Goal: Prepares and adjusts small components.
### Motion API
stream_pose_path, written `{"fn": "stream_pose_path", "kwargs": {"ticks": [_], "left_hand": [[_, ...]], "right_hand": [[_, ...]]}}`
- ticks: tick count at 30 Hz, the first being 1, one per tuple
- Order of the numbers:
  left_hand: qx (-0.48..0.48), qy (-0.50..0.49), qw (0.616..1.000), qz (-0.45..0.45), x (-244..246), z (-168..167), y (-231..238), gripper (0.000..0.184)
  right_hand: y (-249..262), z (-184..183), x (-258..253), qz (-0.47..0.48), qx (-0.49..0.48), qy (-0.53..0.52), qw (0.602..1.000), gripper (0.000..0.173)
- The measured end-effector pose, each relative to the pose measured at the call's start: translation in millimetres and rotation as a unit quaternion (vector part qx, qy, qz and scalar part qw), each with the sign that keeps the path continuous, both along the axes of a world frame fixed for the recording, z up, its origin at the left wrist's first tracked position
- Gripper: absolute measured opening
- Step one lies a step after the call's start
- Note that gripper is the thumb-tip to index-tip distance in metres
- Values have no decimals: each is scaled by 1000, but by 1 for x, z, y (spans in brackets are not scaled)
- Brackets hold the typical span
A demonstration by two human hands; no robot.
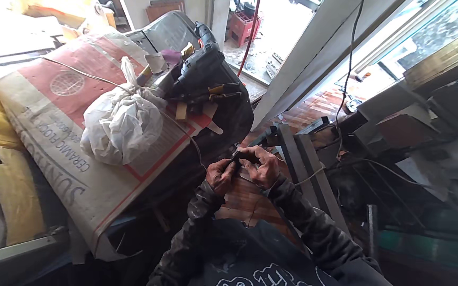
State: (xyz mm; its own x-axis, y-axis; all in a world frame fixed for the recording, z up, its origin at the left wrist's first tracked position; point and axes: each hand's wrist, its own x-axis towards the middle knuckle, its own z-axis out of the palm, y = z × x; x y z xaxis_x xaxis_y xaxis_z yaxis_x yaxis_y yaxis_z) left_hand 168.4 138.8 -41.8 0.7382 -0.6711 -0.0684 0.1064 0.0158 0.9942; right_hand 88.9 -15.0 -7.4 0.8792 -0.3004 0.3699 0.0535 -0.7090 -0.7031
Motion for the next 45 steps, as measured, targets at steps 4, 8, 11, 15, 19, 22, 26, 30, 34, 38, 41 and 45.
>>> {"fn": "stream_pose_path", "kwargs": {"ticks": [4,8,11,15,19,22,26,30,34,38,41,45], "left_hand": [[-9,27,1000,11,-4,6,-2,23],[-5,73,997,18,-7,10,-6,23],[4,85,996,32,-9,12,-10,22],[20,26,998,60,-9,3,-13,18],[-9,61,996,59,-11,-3,-14,19],[-51,92,994,22,-9,-6,-11,23],[-68,134,989,4,-11,-1,-6,40],[-79,162,983,-34,-10,-3,-4,31],[-87,186,979,-9,-15,-2,-5,29],[-105,142,984,-17,-13,-12,-6,30],[-114,119,986,-34,-14,-12,-6,31],[-145,59,986,-58,-15,-4,-7,33]], "right_hand": [[3,-7,0,6,-99,-79,992,20],[5,-21,-1,16,-142,-145,979,14],[6,-33,-2,24,-151,-184,971,13],[8,-39,-8,50,-150,-175,972,15],[5,-46,-13,81,-120,-162,976,17],[0,-48,-15,99,-104,-158,977,17],[-7,-51,-19,125,-129,-145,973,18],[-7,-54,-19,131,-122,-119,977,18],[-8,-49,-19,146,-86,-118,978,16],[-7,-39,-24,156,-12,-103,982,21],[-9,-33,-30,156,117,-118,974,26],[-5,-20,-35,9,263,-71,962,28]]}}
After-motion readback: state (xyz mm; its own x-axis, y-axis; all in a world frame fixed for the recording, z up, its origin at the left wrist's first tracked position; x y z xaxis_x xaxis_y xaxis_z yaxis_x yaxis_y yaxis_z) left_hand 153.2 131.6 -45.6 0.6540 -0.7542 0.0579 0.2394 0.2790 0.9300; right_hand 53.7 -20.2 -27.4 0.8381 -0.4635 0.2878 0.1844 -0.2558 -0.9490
